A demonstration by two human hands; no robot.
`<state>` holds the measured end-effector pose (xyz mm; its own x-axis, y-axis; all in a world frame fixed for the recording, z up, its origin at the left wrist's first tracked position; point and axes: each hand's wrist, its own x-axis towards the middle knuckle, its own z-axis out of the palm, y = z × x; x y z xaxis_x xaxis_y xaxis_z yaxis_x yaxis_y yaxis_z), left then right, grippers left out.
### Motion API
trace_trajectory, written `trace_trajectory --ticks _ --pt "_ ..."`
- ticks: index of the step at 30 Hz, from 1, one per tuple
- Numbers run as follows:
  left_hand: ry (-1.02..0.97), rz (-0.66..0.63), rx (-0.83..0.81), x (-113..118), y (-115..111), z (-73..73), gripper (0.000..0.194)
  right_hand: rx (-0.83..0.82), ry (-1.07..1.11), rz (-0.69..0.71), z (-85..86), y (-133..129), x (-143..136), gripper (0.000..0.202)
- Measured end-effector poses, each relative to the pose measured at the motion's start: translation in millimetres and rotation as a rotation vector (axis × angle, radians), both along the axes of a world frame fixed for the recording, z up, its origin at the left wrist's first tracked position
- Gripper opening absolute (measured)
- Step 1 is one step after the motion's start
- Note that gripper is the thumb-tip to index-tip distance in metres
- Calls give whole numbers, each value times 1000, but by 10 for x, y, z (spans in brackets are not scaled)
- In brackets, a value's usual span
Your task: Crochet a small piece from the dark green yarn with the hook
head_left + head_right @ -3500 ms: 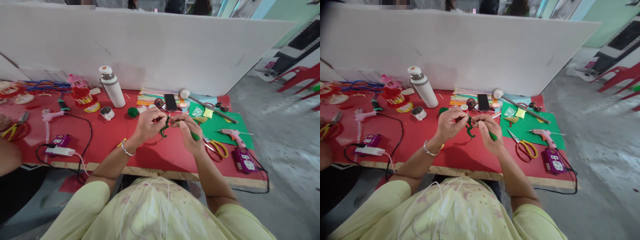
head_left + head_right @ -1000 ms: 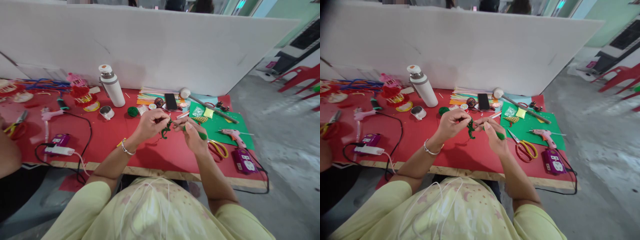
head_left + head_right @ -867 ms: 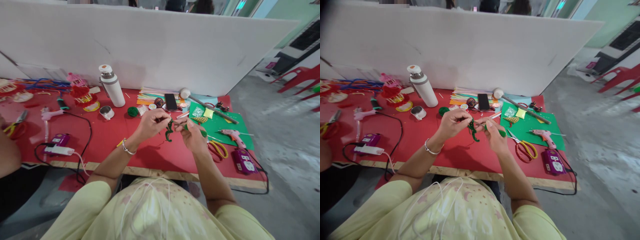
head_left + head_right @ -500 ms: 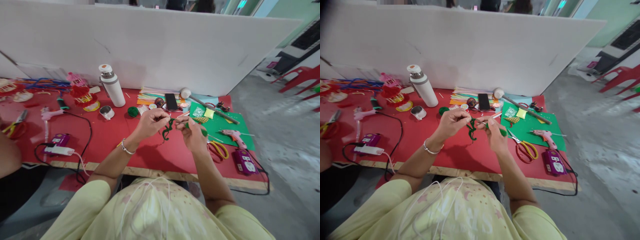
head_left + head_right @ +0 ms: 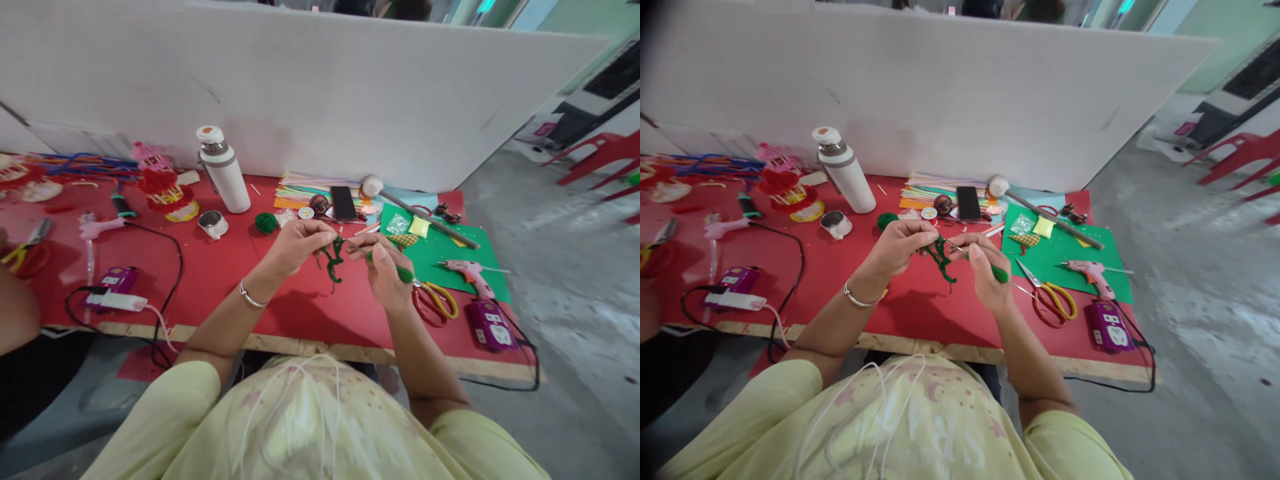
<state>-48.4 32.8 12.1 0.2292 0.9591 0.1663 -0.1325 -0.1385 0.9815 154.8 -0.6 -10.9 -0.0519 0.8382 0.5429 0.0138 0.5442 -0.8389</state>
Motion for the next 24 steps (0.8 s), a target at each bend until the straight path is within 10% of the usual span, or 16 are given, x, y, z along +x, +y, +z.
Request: trace_trajectory --ticks 24 --pt "-32 37 36 59 -43 -51 20 175 -126 -70 140 -65 -41 42"
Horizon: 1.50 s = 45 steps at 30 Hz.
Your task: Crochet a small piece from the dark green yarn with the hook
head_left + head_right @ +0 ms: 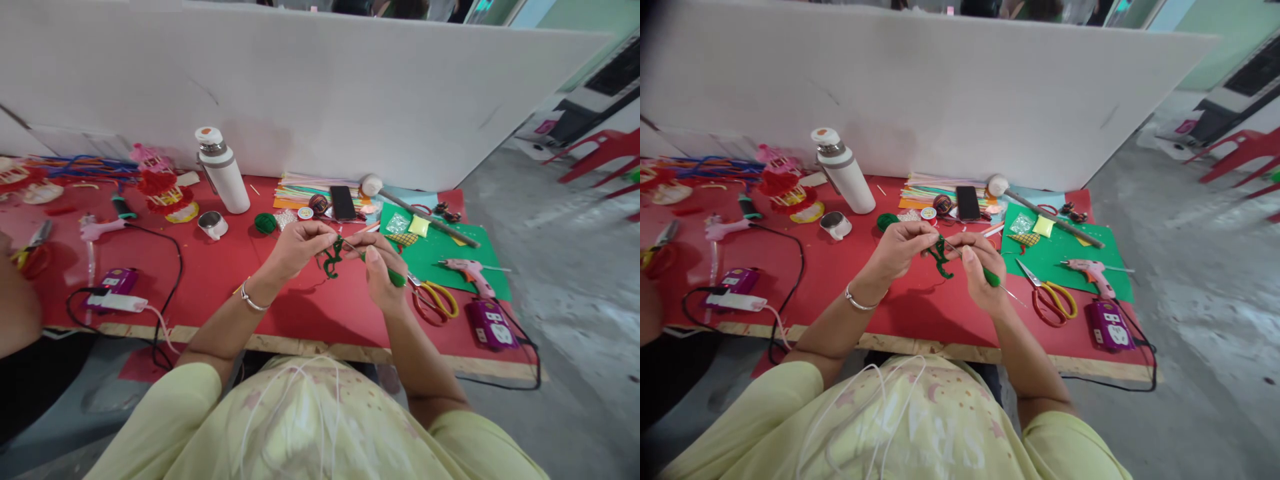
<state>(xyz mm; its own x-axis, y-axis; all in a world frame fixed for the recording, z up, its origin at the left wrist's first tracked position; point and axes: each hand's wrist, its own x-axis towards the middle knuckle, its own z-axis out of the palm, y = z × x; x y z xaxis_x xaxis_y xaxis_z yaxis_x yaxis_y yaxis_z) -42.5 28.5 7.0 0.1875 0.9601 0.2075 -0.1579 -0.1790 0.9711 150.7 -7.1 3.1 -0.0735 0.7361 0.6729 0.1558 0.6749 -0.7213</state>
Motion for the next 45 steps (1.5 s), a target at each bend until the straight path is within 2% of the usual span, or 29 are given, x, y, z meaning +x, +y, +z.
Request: trace_trajectory --ticks 15,20,24,29,34,37,42,45 --pt "130 29 128 10 -72 133 17 15 -31 -13 4 9 9 42" --pt "111 5 133 23 -72 109 18 -15 -12 2 -10 -5 -3 41" --pt "112 -22 134 40 -56 71 18 -42 116 5 -117 5 -48 40" --pt "234 101 325 71 -55 60 14 -134 279 35 -239 95 -85 45" --pt "326 268 538 126 -71 30 18 -204 446 129 -250 181 -99 43" --pt "314 309 542 163 -68 18 23 -240 460 125 -236 179 -127 43" --pt "186 248 504 207 -44 16 34 -242 514 127 -212 153 -189 41" --pt "174 264 496 214 -23 -2 38 -255 560 124 -212 169 -206 41"
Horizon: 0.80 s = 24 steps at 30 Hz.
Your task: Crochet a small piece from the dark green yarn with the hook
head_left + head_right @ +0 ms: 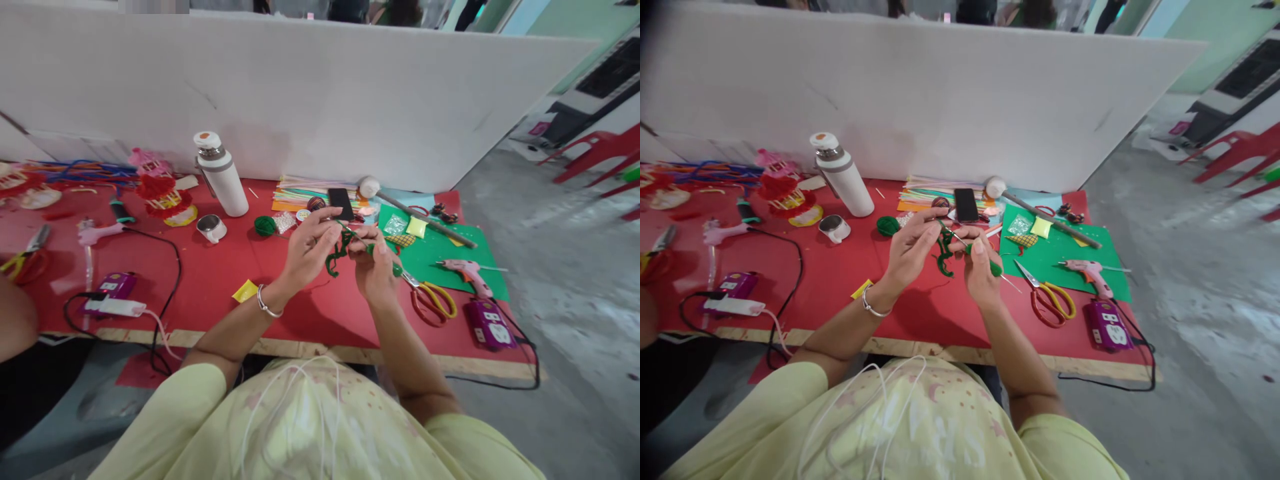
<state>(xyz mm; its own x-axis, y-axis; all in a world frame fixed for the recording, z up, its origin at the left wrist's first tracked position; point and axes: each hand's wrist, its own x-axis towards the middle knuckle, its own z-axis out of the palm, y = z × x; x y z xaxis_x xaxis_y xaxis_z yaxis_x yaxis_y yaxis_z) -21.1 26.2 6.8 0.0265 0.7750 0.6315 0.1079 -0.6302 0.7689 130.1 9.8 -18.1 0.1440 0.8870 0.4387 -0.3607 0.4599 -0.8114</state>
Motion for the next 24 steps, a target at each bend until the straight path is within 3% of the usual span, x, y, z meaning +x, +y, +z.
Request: trace_trajectory --ticks 7,14,19,24 --pt "212 286 132 -27 34 -13 40 -51 -23 -43 -54 108 11 46" --pt "365 350 237 -58 83 -72 32 -52 -54 -62 -54 181 6 46" --pt "310 225 273 11 153 -52 37 -22 -73 -69 -74 198 0 42" --pt "26 -35 -61 77 210 -46 37 47 -168 -124 -97 229 26 43"
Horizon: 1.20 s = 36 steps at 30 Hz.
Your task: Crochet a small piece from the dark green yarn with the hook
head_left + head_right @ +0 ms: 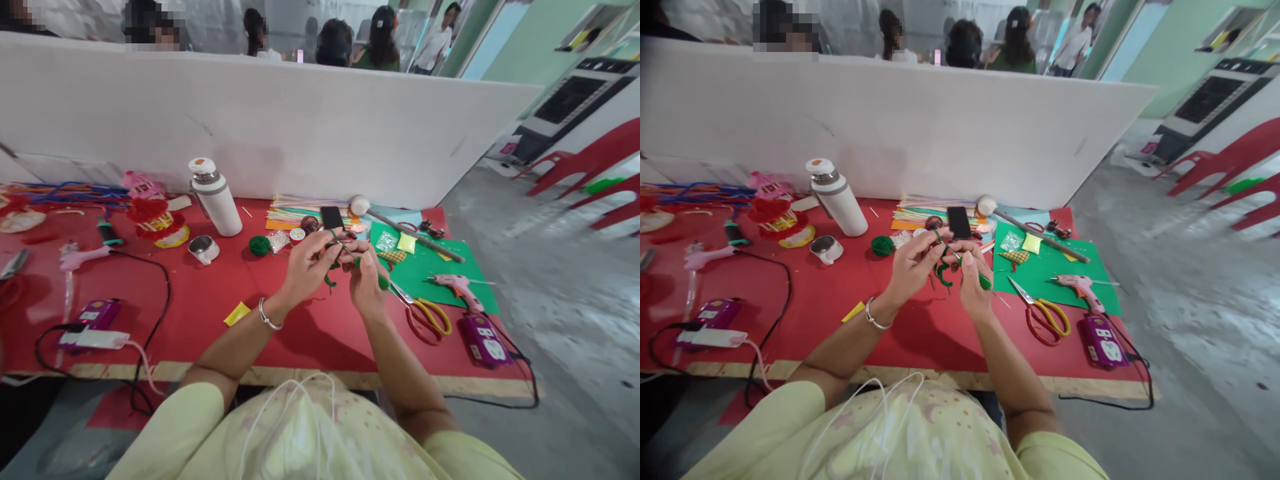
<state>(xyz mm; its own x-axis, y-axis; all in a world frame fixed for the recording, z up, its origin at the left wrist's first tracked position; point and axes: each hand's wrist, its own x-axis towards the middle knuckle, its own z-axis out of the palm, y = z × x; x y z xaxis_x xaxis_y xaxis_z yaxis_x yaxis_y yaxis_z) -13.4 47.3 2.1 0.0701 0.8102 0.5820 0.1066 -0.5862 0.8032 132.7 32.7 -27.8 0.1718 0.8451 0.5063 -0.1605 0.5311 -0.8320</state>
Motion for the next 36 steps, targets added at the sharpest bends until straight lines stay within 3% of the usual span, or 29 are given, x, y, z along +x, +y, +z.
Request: trace_trajectory --ticks 4,8,11,15,24,31,34,36 --pt "-152 -126 -222 -18 67 -18 43 9 -117 -29 53 57 67 46" --pt "-102 23 -140 -19 130 -43 36 108 -281 -42 108 127 70 42" --pt "-113 134 -117 10 164 -90 36 232 -429 -220 71 181 -13 40" --pt "-210 117 -209 13 197 -129 41 436 -597 -449 -43 282 -98 34" --pt "-312 51 -324 -84 257 -43 38 503 -767 -363 -169 533 39 37" --pt "-548 -272 -550 -140 295 -55 50 622 -874 -388 -203 728 217 52" --pt "-521 -469 -740 -257 302 -22 51 669 -905 -252 -104 781 307 53" --pt "-487 -533 -810 -346 316 -2 51 700 -914 -134 -29 789 366 48"
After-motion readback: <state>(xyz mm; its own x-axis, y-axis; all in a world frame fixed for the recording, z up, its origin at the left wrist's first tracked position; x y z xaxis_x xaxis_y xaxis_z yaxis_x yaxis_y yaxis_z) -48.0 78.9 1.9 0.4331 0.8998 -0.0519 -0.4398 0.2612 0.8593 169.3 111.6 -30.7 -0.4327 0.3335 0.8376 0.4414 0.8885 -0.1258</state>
